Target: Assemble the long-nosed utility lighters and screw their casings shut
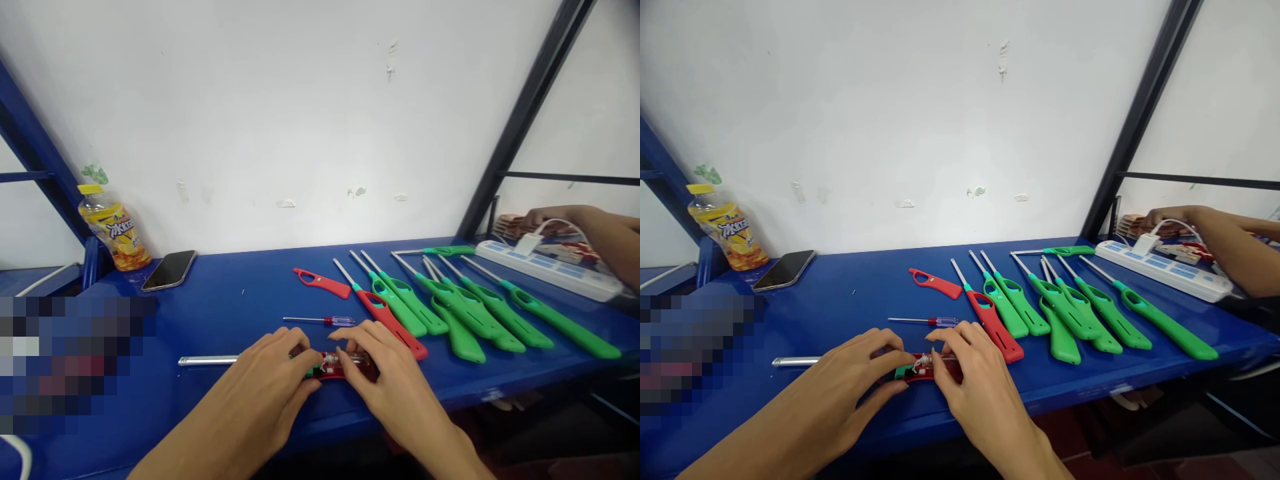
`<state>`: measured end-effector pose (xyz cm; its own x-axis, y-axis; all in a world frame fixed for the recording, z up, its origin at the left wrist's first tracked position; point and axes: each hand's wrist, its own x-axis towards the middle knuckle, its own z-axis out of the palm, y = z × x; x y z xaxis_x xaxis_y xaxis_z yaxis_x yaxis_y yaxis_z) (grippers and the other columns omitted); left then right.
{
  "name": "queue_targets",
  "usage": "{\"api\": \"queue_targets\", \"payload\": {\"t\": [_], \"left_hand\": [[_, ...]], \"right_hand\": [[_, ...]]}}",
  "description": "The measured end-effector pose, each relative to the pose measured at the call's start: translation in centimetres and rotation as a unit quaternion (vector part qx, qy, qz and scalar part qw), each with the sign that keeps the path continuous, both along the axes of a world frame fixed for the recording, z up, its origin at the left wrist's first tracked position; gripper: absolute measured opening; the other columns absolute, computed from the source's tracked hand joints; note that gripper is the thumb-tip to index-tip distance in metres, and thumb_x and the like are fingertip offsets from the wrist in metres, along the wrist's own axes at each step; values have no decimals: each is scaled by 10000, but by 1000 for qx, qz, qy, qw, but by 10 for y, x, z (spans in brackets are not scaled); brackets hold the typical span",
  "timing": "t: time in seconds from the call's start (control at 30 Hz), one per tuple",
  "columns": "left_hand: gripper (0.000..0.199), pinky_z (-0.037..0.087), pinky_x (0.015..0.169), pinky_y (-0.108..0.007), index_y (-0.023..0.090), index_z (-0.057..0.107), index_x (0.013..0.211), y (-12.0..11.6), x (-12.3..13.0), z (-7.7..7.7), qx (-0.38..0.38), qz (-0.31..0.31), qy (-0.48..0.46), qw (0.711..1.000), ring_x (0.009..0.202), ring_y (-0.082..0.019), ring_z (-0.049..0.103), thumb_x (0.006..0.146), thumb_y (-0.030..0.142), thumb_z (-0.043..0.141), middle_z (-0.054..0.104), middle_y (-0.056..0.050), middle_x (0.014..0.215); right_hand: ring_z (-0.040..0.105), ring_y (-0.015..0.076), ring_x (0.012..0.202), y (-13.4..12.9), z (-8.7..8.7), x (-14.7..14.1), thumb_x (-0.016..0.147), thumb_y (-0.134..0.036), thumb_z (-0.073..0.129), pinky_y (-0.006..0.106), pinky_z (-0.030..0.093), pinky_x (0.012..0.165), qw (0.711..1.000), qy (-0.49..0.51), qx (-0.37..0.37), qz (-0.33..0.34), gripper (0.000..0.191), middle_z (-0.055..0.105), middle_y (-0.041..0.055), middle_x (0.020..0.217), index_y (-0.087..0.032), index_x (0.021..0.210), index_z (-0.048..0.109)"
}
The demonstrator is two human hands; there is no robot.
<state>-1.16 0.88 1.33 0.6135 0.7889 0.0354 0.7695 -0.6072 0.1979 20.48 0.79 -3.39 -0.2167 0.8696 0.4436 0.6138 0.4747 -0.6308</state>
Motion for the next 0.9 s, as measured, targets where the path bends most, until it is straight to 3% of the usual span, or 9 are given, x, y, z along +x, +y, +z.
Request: {"api": "queue_targets", "payload": {"t": [0.37,0.9], "left_hand": [[245,550,970,-521,239,706,1177,4,-1,-8,4,-11,-16,1000,1061,-286,653,1027,94,578,664,-61,1224],[263,538,986,-519,228,709,1190,4,3,-3,-19,-9,18,1000,1082,-292,645,1055,102,522,659,-77,1258]], "right_hand": [[672,245,970,0,0,0,1004,-114,565,405,529,862,1000,4,-2,4,243,704,41,1039,-261,1105,729],[672,237,944,1,-1,0,1008,-123,563,396,527,836,1000,1,1,4,227,707,29,1024,-269,1070,725]]}}
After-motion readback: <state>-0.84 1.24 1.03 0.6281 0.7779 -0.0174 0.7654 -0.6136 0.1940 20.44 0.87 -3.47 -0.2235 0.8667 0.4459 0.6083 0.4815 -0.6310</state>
